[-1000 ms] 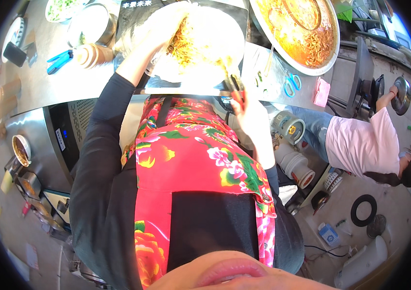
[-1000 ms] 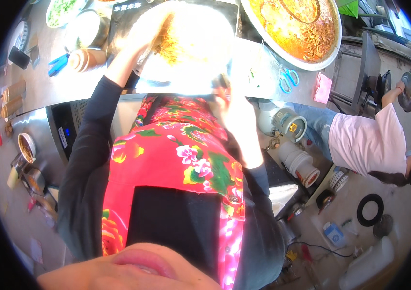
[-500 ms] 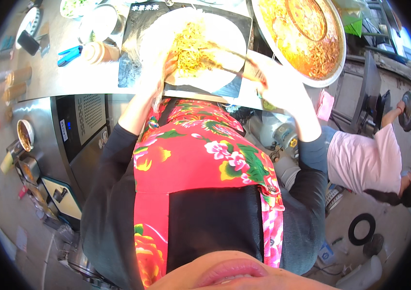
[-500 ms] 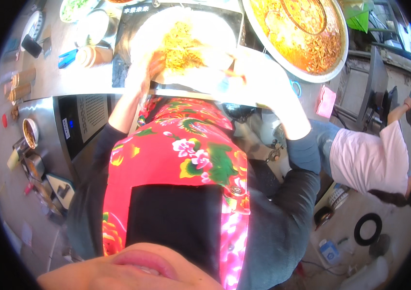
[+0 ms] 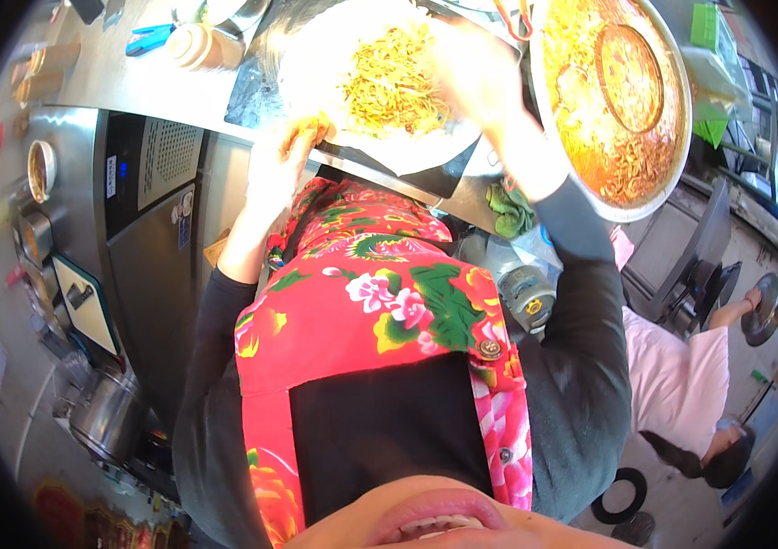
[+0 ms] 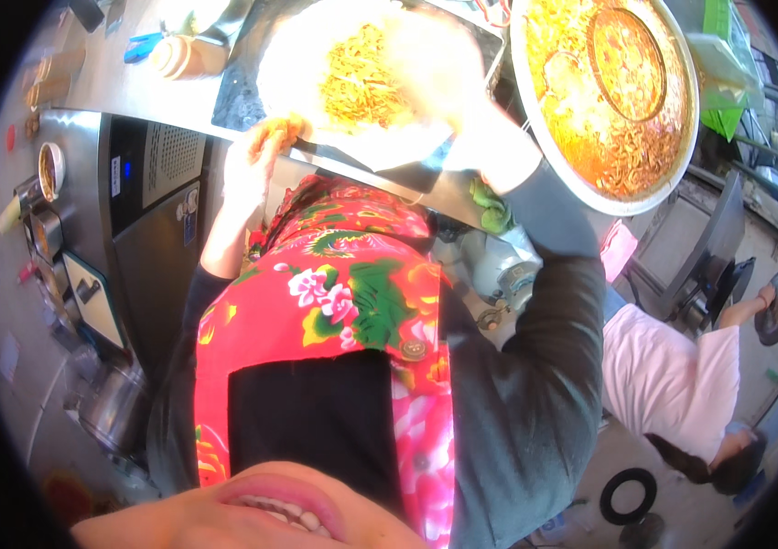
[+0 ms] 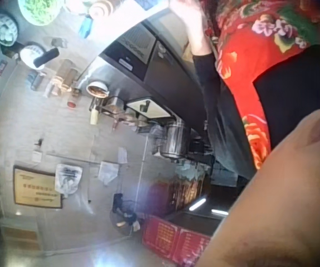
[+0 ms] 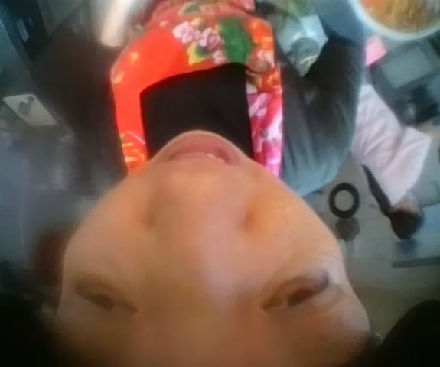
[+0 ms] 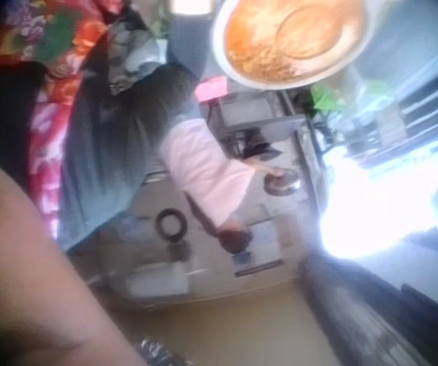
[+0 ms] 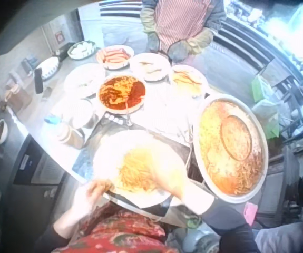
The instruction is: The person assembles food wraps by spreading sauce on a flatbread, adding shredded ingredients and sauces, then rolling and bagging the wraps. They repeat this process multiple times, handling dough, sauces, and fillings.
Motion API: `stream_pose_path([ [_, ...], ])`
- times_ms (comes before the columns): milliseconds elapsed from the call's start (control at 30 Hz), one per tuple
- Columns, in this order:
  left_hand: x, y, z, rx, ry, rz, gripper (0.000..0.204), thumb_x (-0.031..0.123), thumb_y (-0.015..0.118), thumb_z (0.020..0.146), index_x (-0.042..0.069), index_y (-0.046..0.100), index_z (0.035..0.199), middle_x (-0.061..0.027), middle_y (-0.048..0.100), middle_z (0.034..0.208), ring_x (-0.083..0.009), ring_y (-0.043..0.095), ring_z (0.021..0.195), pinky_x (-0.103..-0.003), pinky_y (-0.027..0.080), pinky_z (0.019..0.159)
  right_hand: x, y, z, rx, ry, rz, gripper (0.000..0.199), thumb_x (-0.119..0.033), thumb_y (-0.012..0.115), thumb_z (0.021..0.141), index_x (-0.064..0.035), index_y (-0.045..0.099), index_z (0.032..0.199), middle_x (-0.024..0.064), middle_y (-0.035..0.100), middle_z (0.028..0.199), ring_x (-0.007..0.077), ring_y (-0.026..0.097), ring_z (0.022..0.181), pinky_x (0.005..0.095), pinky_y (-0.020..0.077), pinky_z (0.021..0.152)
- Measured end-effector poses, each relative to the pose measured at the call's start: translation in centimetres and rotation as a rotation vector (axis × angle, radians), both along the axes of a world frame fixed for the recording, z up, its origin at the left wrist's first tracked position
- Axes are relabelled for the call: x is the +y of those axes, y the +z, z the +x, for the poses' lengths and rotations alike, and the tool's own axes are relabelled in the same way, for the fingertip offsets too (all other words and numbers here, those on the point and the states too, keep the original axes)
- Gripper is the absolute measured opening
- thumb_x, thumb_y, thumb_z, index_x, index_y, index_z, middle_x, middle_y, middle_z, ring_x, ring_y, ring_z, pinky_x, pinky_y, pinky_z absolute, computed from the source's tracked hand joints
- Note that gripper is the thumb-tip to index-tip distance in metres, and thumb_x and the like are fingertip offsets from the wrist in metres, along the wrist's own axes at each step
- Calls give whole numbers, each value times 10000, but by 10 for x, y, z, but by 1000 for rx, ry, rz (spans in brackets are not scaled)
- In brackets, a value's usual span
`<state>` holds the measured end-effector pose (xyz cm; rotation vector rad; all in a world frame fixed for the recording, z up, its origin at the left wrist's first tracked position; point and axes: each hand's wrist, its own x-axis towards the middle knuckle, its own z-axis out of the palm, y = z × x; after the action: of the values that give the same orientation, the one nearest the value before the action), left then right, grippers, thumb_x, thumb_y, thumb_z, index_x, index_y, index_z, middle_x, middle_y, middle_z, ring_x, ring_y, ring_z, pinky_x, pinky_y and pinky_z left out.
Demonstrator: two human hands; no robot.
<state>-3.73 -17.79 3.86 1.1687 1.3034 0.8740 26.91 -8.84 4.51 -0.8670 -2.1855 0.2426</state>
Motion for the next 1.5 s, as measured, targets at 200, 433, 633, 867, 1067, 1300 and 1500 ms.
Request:
stream_pose_path([
  [200, -3, 7, 1, 356, -383, 122, 331, 202, 646, 921, 41, 619, 1208, -107, 688, 840, -240, 663, 709, -362, 534, 668, -116, -21, -88, -339, -33, -395, 175, -123, 550, 874, -21, 628, 993, 169, 593, 831, 345, 586, 810, 426, 486, 753],
  [433, 15, -17, 20, 801, -503, 452, 596, 315, 723, 843, 79, 499, 1342, -194, 667, 1017, -372, 665, 887, -433, 537, 747, -107, -22, -68, -317, -146, -583, 154, -77, 603, 853, -15, 595, 994, 177, 611, 897, 327, 620, 872, 407, 504, 758],
  [633, 21, -42, -2, 635, -482, 535, 433, 172, 689, 852, 61, 565, 1251, -189, 660, 1010, -364, 670, 839, -423, 548, 745, -114, -7, -76, -156, -233, -641, 212, -135, 665, 869, -21, 604, 1037, 154, 649, 864, 343, 640, 819, 420, 502, 763],
  [867, 105, -12, 53, 707, -393, 1117, 325, 134, 664, 868, 92, 633, 1189, -149, 656, 1139, -326, 622, 1062, -412, 502, 922, -28, -29, -30, 13, -478, -417, 134, -160, 710, 820, -55, 710, 904, 90, 658, 820, 220, 621, 746, 327, 494, 718],
  [1067, 84, -10, 86, 647, -401, 972, 368, 156, 608, 865, 90, 582, 1226, -150, 640, 1089, -336, 626, 970, -426, 506, 885, 4, -66, -12, 140, -409, -530, 224, -227, 743, 795, -58, 726, 942, 97, 659, 804, 209, 617, 729, 324, 501, 710],
  [1300, 68, -26, 93, 769, -498, 1049, 422, 150, 582, 823, 76, 590, 1239, -125, 601, 1159, -297, 565, 1122, -411, 453, 977, -41, 7, -3, -53, -353, -334, 243, -223, 711, 810, -39, 686, 966, 154, 651, 873, 275, 639, 822, 383, 514, 726],
  [1500, 72, -32, 94, 761, -494, 1118, 393, 151, 588, 803, 51, 631, 1181, -119, 602, 1156, -280, 536, 1173, -399, 424, 1017, -74, -6, 31, -537, -500, -455, 265, -249, 729, 778, -37, 620, 894, 162, 650, 816, 344, 653, 828, 437, 519, 739],
])
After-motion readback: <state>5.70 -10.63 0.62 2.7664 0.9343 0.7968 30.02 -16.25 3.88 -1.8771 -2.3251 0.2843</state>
